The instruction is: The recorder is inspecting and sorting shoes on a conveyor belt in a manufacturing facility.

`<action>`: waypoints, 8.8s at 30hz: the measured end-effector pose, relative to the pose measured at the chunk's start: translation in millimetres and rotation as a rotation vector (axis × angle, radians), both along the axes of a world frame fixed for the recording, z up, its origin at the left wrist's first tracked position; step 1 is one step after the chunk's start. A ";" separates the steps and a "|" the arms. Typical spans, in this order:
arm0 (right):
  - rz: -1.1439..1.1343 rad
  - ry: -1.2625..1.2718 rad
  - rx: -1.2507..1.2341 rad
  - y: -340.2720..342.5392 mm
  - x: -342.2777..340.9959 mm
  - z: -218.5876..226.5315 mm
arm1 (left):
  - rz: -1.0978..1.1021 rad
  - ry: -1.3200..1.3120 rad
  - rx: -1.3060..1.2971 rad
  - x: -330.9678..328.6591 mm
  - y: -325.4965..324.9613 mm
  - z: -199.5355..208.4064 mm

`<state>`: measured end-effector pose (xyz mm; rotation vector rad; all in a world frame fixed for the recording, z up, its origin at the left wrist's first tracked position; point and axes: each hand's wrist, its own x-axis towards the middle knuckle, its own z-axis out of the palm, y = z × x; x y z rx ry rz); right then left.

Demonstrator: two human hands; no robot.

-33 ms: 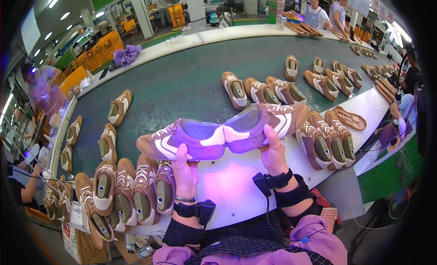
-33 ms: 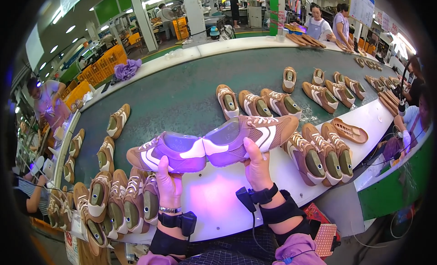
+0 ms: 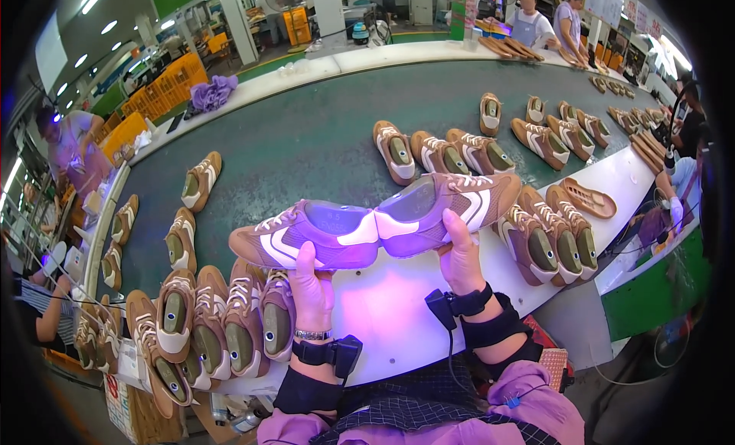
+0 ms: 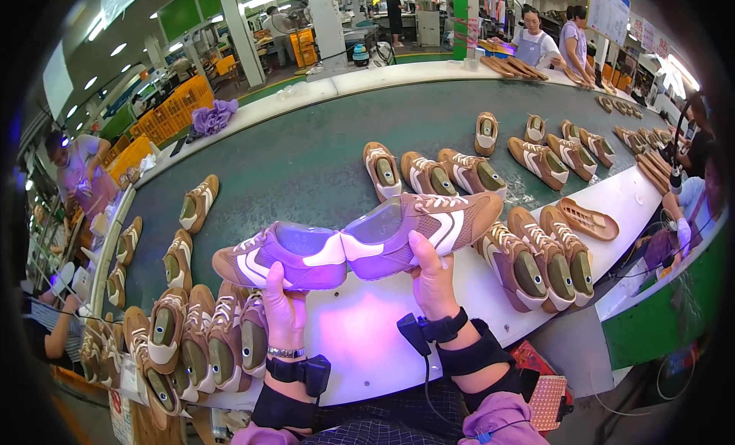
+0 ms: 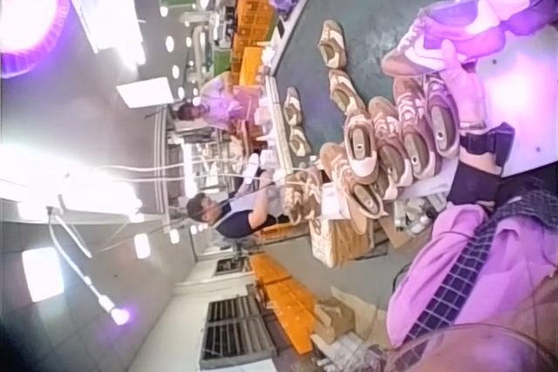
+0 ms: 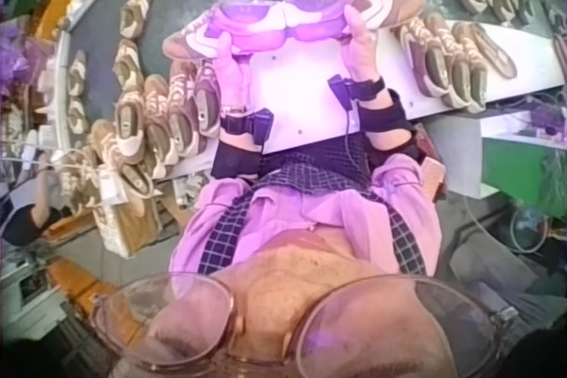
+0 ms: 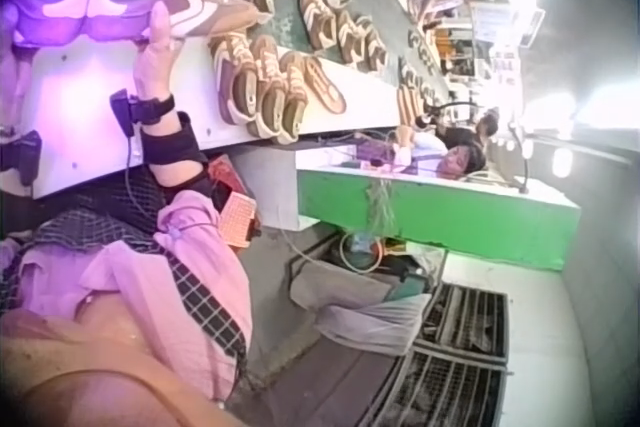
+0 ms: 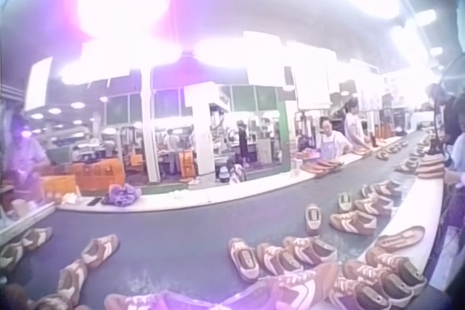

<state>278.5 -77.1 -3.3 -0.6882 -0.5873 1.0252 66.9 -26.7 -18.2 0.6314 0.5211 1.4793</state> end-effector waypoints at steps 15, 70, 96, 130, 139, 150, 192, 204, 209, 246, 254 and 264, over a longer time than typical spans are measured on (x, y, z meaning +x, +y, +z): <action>0.186 0.290 0.006 4.8 4.4 -6.4 | -0.344 -0.358 0.032 15.9 31.5 2.7; 0.402 -0.067 -0.323 168.6 28.8 -32.9 | -0.106 0.336 -0.297 10.4 17.3 -38.3; 0.878 0.237 -0.058 8.4 -57.7 -13.5 | 0.341 1.431 0.681 -27.8 -3.1 18.9; 0.321 0.347 0.196 19.8 3.2 -4.9 | -0.390 -0.288 -0.073 -22.3 16.4 13.7; 0.170 0.213 0.030 19.7 -14.5 -0.6 | -0.078 -0.234 -0.178 -37.7 24.3 -0.2; 0.117 0.244 -0.034 18.3 -22.9 -8.6 | -0.110 -0.272 -0.198 -22.7 16.1 0.2; 0.096 0.162 -0.064 15.7 -32.0 -5.6 | -0.077 -0.119 -0.095 -29.8 20.2 -9.6; 0.344 0.254 0.032 25.1 -37.0 -19.4 | -0.274 -0.269 -0.155 -33.2 -3.7 -3.8; 0.444 0.273 -0.057 23.1 -37.5 -17.0 | -0.641 -0.416 -0.135 -88.3 -49.5 -9.4; 0.408 0.300 -0.101 17.2 -48.3 -23.5 | 0.436 1.273 0.618 -130.8 -156.0 0.5; 0.467 0.256 -0.091 22.3 -39.5 -34.0 | 0.450 1.236 0.635 -133.3 -154.6 1.4; 0.425 0.300 -0.117 22.0 -40.8 -37.3 | 0.484 1.236 0.619 -149.0 -160.6 -0.4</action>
